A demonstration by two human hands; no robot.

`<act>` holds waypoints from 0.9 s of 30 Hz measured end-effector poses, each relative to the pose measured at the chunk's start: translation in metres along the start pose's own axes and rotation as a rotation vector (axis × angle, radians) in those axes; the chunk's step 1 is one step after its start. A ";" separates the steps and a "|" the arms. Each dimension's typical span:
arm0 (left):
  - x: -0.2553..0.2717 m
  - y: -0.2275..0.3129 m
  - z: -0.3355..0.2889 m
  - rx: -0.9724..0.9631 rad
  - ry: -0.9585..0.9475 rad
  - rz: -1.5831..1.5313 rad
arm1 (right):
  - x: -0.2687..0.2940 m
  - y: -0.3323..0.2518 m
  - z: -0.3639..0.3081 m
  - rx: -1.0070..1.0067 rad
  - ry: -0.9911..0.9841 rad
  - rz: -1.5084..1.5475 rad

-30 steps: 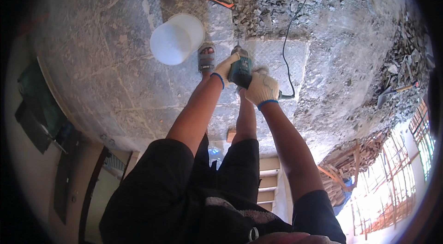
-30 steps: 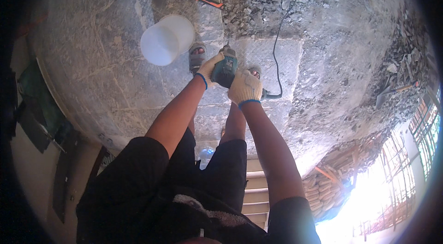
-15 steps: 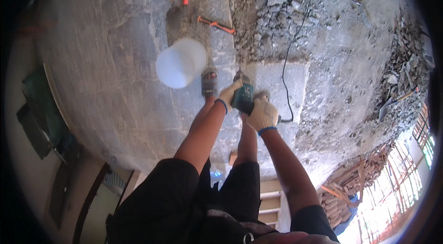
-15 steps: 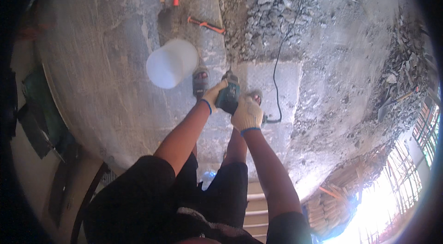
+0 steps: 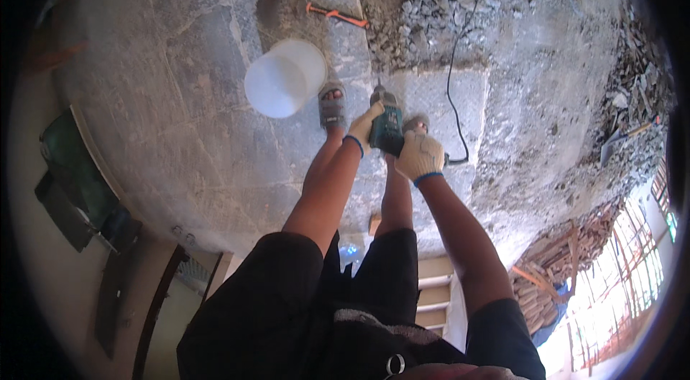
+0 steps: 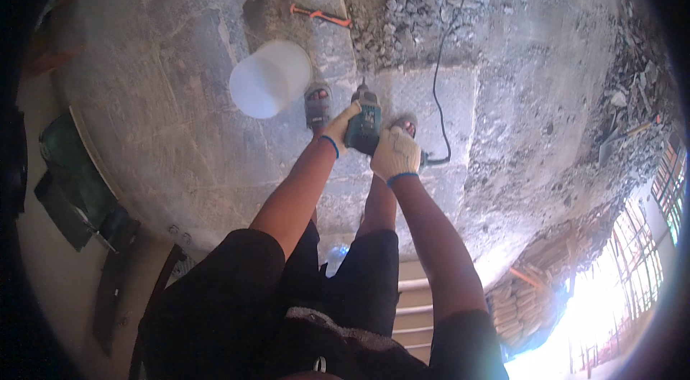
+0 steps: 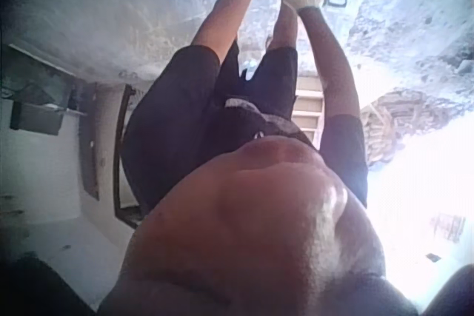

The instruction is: The person uses a corded rotary hammer drill to break and remove sections of a concrete floor. They repeatedly position the drill, apply pressure, and advance the bit to chip away material, creating a growing pile of concrete debris.

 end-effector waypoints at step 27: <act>-0.005 0.024 -0.025 -0.003 -0.011 0.050 | -0.010 -0.018 -0.003 -0.061 -0.001 -0.015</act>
Point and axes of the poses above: each hand's wrist, its own z-axis towards the middle knuckle, its own x-axis out of the back of the hand, y = z × x, the point moved 10 cm from there along z, towards the middle knuckle, and after that the axes turned 1 degree about -y, right-handed, at the moved point
